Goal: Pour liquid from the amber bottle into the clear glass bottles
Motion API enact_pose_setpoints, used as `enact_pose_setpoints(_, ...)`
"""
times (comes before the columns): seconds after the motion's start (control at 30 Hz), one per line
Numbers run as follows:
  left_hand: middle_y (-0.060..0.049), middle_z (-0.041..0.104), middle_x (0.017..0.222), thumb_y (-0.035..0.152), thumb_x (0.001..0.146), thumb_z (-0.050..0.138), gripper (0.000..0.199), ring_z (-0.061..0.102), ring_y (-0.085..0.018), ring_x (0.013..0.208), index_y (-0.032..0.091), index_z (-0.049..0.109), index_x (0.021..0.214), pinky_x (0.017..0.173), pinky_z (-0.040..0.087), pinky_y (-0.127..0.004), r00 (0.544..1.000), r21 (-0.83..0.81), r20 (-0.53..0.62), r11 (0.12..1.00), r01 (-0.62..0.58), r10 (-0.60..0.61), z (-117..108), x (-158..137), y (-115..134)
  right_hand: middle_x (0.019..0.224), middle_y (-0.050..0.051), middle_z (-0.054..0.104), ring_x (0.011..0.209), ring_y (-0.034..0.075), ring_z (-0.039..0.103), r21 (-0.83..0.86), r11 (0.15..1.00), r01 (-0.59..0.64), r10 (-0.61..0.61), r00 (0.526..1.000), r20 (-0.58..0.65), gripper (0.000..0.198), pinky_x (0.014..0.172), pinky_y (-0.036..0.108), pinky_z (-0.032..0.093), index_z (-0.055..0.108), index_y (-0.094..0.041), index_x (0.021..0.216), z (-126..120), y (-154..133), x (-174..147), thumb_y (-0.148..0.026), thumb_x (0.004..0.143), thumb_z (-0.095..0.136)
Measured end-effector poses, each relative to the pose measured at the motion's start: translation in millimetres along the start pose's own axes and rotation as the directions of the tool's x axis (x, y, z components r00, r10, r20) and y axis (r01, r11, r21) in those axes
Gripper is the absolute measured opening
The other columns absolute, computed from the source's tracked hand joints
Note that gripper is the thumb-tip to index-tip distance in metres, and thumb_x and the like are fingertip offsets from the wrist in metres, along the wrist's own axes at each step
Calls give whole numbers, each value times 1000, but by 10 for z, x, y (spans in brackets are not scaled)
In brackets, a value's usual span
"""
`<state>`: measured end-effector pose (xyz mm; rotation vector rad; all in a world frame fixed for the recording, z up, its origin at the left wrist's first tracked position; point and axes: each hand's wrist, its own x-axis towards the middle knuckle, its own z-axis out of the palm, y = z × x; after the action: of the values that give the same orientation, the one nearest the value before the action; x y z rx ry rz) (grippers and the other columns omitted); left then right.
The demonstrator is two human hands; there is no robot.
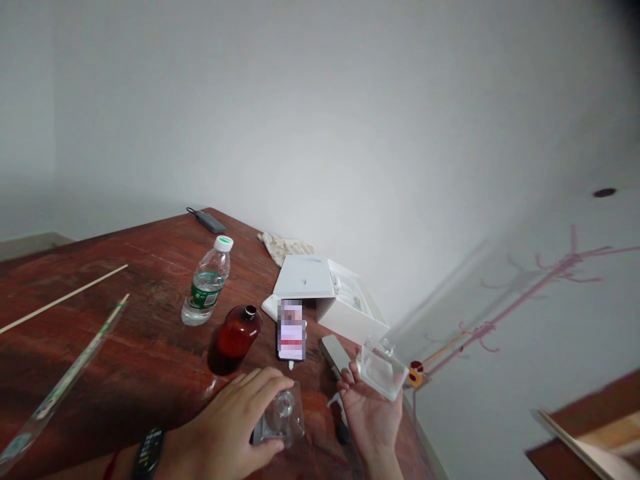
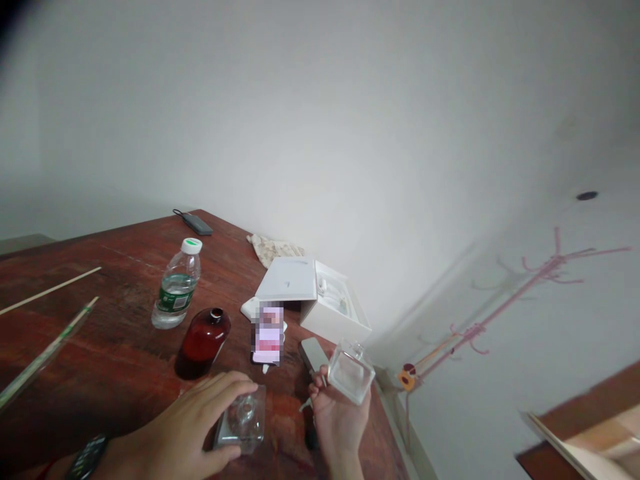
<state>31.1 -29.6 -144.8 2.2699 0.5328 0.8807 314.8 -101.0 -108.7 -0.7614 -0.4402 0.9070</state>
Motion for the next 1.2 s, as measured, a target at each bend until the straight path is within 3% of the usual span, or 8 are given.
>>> enact_pose_setpoints(0.27,-7,58,159,12,79,81,81,53,-34,147,30,51,151,128,41,-53,991,-8,114,998,65,-64,-78,15,53,84,6,78,66,20,65,10,1000,-4,4,1000,-7,57,58,33,55,79,-24,116,-1,-2,16,-72,86,71)
enact_pose_setpoints(0.53,-8,46,170,16,85,78,84,43,-33,156,31,43,160,131,35,-51,965,10,257,998,59,-60,-146,24,78,84,7,77,68,20,64,-5,1000,-2,2,1000,20,54,59,32,56,80,-23,109,43,-7,0,-71,84,74)
enact_pose_setpoints(0.73,-9,43,172,19,86,76,86,41,-36,157,30,39,163,132,34,-55,961,33,271,998,48,-55,-158,21,53,83,6,77,67,20,64,-17,1000,17,-17,1000,13,56,57,32,54,78,-23,118,19,7,0,-70,87,70)
enact_pose_setpoints(1.2,-12,50,166,22,82,74,86,48,-36,152,27,42,162,129,38,-57,957,-6,277,996,86,-81,-189,50,50,83,7,78,66,20,64,10,1000,10,-10,1000,2,50,58,32,56,79,-24,107,4,4,4,-69,85,73)
